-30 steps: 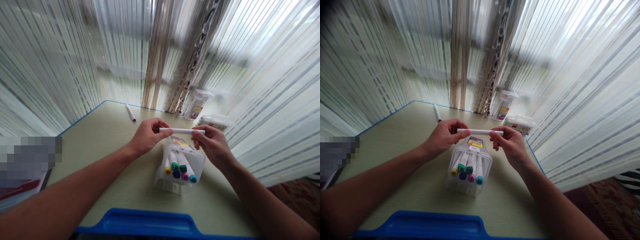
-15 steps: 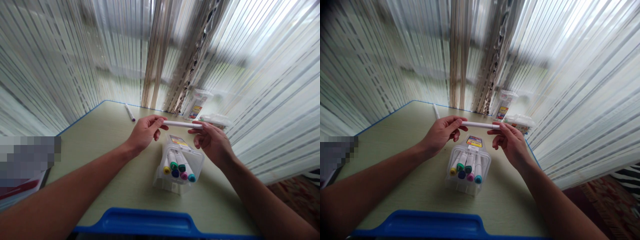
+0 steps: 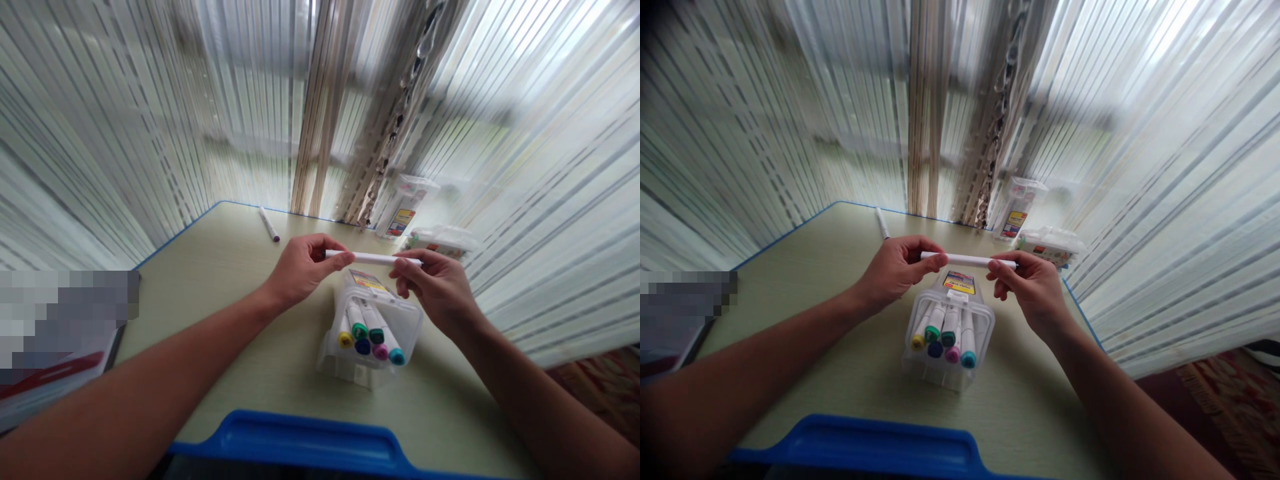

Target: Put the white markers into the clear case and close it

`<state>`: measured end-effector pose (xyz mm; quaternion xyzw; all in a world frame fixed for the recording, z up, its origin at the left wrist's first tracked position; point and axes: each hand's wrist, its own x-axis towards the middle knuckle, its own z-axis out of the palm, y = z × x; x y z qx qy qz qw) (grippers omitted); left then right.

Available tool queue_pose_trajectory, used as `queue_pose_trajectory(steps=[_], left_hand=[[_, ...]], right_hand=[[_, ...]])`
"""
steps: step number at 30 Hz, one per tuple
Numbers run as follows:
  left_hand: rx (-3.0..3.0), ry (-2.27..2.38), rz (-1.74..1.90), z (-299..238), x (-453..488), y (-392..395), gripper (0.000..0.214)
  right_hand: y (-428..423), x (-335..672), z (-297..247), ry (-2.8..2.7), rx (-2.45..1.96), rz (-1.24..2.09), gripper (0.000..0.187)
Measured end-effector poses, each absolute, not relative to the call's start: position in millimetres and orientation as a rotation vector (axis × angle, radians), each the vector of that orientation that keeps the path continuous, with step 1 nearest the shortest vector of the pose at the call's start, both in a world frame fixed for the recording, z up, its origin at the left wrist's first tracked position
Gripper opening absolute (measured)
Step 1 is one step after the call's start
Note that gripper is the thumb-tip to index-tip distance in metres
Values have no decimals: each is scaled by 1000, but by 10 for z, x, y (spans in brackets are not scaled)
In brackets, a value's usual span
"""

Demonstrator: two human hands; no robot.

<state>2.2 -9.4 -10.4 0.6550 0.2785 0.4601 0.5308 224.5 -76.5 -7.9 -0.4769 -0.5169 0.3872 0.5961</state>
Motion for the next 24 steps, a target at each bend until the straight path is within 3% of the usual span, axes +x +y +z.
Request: queue_pose_trajectory(steps=[15,24], left_hand=[[1361,647,1114,-98,42,-64,25],[1610,694,1054,-99,24,-101,26]], right_hand=[[-746,2252,3,-1062,-1050,1020,22],[-745,2252,-74,-1162,-1100,913,20]])
